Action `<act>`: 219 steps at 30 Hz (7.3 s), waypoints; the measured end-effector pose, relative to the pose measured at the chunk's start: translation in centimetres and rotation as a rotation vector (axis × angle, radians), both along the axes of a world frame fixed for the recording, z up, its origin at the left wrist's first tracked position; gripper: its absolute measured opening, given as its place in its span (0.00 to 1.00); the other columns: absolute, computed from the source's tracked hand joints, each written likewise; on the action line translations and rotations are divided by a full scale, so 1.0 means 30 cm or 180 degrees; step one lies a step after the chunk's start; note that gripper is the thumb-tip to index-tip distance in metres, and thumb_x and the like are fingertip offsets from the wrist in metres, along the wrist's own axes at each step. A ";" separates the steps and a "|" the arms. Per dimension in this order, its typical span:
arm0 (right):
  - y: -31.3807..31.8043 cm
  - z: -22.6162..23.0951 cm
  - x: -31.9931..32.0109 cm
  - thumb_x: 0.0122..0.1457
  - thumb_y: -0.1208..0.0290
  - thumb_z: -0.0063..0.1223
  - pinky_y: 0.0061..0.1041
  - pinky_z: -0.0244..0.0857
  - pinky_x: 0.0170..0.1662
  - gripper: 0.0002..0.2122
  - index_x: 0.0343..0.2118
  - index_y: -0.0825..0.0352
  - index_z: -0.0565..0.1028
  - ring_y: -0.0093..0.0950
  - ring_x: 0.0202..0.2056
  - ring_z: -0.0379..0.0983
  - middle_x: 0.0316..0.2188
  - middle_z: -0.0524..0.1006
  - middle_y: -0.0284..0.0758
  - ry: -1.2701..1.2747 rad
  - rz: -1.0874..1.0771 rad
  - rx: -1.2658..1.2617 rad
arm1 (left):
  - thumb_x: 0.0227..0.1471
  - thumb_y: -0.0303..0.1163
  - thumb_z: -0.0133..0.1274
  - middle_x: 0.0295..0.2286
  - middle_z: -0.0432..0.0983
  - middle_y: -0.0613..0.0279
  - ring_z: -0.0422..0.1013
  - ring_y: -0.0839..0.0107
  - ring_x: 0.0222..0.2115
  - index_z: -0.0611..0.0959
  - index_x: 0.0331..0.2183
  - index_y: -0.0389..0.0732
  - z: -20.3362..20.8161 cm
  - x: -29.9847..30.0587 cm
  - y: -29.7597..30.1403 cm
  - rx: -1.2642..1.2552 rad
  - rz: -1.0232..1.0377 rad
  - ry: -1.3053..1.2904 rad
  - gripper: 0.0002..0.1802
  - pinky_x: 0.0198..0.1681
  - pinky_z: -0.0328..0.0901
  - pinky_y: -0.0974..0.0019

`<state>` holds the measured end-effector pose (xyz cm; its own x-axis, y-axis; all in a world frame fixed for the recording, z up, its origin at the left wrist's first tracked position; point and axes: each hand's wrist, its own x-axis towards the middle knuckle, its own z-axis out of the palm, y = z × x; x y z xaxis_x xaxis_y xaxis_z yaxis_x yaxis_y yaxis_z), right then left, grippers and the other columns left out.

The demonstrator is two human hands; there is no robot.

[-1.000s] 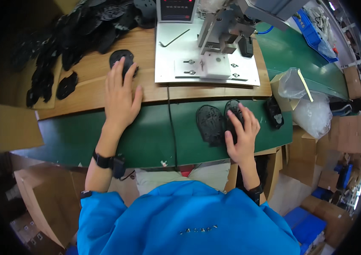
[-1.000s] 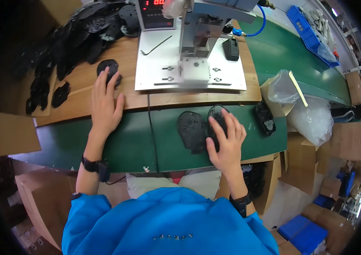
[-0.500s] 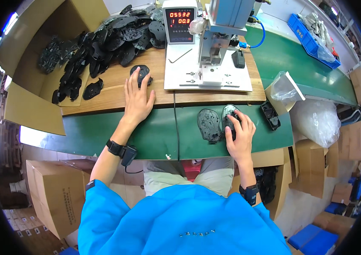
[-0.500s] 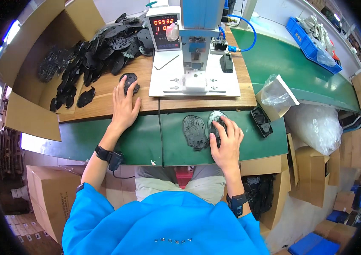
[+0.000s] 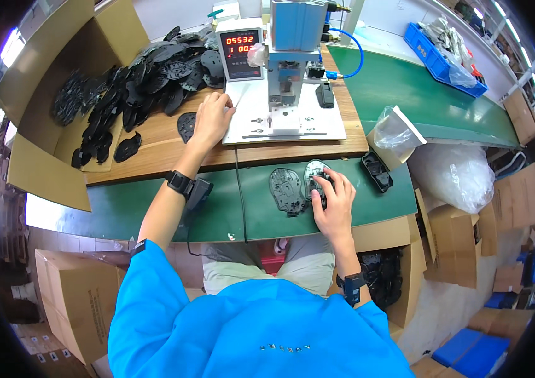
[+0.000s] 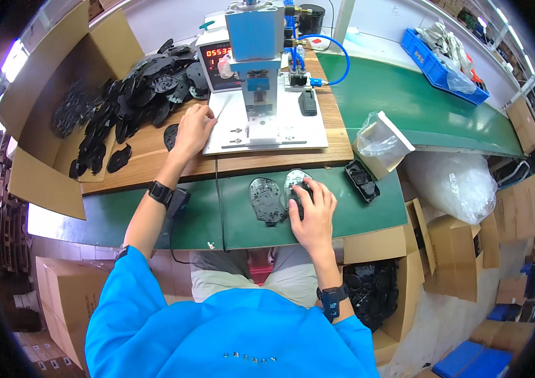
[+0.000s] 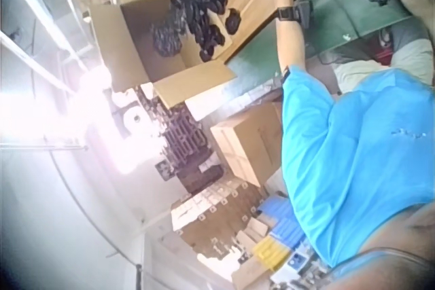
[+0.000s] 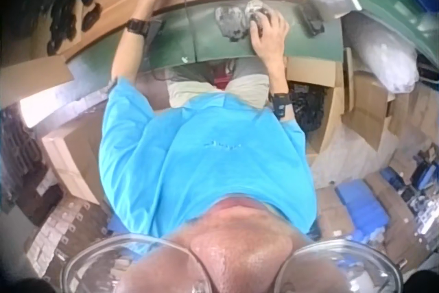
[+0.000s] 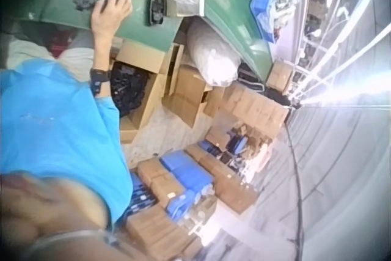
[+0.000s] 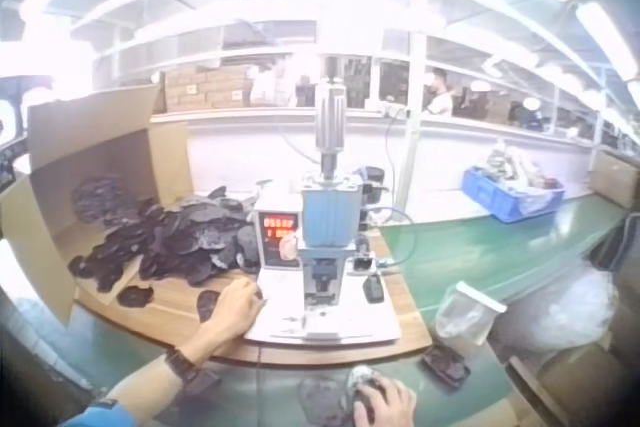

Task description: Assembling small electronic components using a press machine and hand tools on a factory floor.

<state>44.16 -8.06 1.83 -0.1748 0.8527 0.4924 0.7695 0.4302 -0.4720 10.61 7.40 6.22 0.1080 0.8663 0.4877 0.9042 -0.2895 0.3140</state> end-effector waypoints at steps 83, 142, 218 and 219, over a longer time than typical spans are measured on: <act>0.091 0.221 -0.209 0.69 0.71 0.45 0.33 0.71 0.35 0.08 0.41 0.69 0.75 0.37 0.29 0.80 0.26 0.80 0.40 0.1542 0.1060 -0.0864 | 0.66 0.31 0.53 0.30 0.72 0.72 0.61 0.87 0.27 0.79 0.36 0.37 0.064 0.189 -0.314 -0.2022 -0.2082 -0.3289 0.08 0.32 0.58 0.79; 1.219 0.283 0.033 0.59 0.77 0.46 0.38 0.71 0.50 0.18 0.50 0.62 0.81 0.46 0.44 0.79 0.41 0.82 0.45 -0.0926 0.0309 -0.0389 | 0.68 0.31 0.45 0.14 0.65 0.55 0.58 0.70 0.15 0.68 0.39 0.35 0.073 0.215 -0.218 -0.0914 -0.0663 -0.1655 0.09 0.21 0.52 0.61; 1.206 0.260 0.010 0.62 0.72 0.44 0.43 0.72 0.46 0.18 0.53 0.56 0.79 0.51 0.40 0.78 0.36 0.80 0.54 -0.0829 0.0288 -0.0081 | 0.61 0.23 0.45 0.24 0.79 0.59 0.61 0.80 0.22 0.69 0.47 0.35 0.021 0.098 -0.149 -0.0920 -0.0976 -0.2240 0.13 0.29 0.62 0.67; 1.205 0.257 0.016 0.62 0.72 0.44 0.43 0.71 0.46 0.18 0.52 0.57 0.79 0.51 0.39 0.78 0.36 0.80 0.54 -0.0810 0.0246 -0.0174 | 0.61 0.23 0.45 0.24 0.79 0.59 0.61 0.80 0.22 0.69 0.47 0.35 0.037 0.102 -0.154 -0.0909 -0.0967 -0.2247 0.13 0.29 0.62 0.67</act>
